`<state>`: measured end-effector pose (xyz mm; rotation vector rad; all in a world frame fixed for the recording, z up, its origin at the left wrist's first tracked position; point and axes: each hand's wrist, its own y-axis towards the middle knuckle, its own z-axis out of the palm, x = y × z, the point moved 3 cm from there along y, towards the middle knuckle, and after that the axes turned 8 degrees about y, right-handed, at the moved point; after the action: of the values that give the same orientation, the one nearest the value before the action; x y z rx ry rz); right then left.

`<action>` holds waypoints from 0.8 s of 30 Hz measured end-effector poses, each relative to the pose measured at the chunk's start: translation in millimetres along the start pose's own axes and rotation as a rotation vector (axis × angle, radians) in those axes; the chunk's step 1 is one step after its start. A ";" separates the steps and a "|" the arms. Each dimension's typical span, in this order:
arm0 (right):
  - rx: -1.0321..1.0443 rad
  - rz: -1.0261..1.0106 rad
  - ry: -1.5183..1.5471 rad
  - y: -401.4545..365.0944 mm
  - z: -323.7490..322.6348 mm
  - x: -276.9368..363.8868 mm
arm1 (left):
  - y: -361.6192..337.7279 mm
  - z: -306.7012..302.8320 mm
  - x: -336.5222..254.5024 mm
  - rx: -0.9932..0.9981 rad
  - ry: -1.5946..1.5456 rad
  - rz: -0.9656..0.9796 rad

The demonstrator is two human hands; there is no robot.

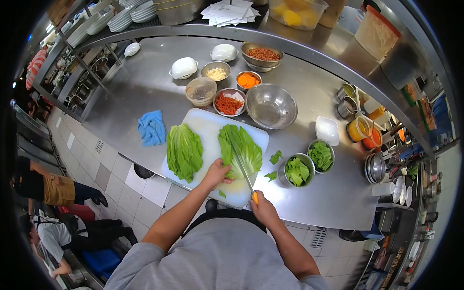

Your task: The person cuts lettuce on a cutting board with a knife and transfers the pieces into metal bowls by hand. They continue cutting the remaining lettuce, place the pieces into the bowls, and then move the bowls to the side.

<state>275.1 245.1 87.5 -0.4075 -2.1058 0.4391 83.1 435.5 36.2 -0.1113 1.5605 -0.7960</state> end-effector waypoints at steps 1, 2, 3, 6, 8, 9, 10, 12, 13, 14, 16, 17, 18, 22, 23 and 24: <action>0.001 0.000 -0.002 0.7 1.4 -1.2 | 0.7 0.0 1.0 -0.001 -0.002 -0.001; -0.021 -0.030 -0.014 1.5 2.4 -1.1 | 1.4 -0.5 1.8 0.001 0.012 0.007; -0.043 -0.062 -0.026 2.8 2.9 0.4 | 1.5 -1.3 1.5 0.001 0.026 0.016; -0.052 -0.070 -0.088 8.4 4.1 9.1 | 1.7 -1.2 -0.1 -0.005 0.053 0.008; -0.027 -0.035 -0.131 13.8 0.2 19.8 | 1.3 -1.3 -1.2 -0.007 0.059 0.005; -0.006 0.003 -0.170 16.1 -3.6 29.2 | 1.0 -1.5 -1.3 -0.005 0.071 0.002; -0.002 0.000 -0.175 17.6 -8.5 41.2 | 0.0 -1.7 -2.3 -0.009 0.065 0.002; 0.047 0.060 -0.246 21.7 -15.6 59.5 | -0.5 -1.9 -2.3 0.000 0.071 -0.001; 0.047 0.057 -0.250 26.5 -16.1 62.1 | 0.1 -2.2 -1.9 -0.002 0.068 0.001; 0.040 0.042 -0.277 32.7 -15.7 63.1 | 0.7 -1.9 -2.2 0.003 0.061 0.015; 0.032 0.026 -0.308 47.6 -11.6 62.4 | 1.9 -1.4 0.2 0.009 0.051 0.032; 0.024 0.046 -0.306 56.4 -6.9 62.0 | 1.2 -1.7 1.1 -0.001 0.057 0.038; 0.014 0.062 -0.304 62.7 -5.5 64.6 | 2.0 -2.0 0.8 -0.011 0.062 0.048; 0.008 0.070 -0.300 71.7 -2.3 63.7 | -2.3 -5.1 4.4 -0.021 0.047 0.046; 0.003 0.050 -0.292 67.6 -3.5 58.9 | -4.7 -7.7 4.9 -0.015 0.046 0.022; -0.005 0.029 -0.284 63.6 -6.2 53.6 | -6.5 -10.6 2.4 -0.007 0.045 0.002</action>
<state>259.7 326.1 100.4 -0.3975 -2.3783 0.5352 70.6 433.8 37.1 -0.0974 1.6062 -0.7958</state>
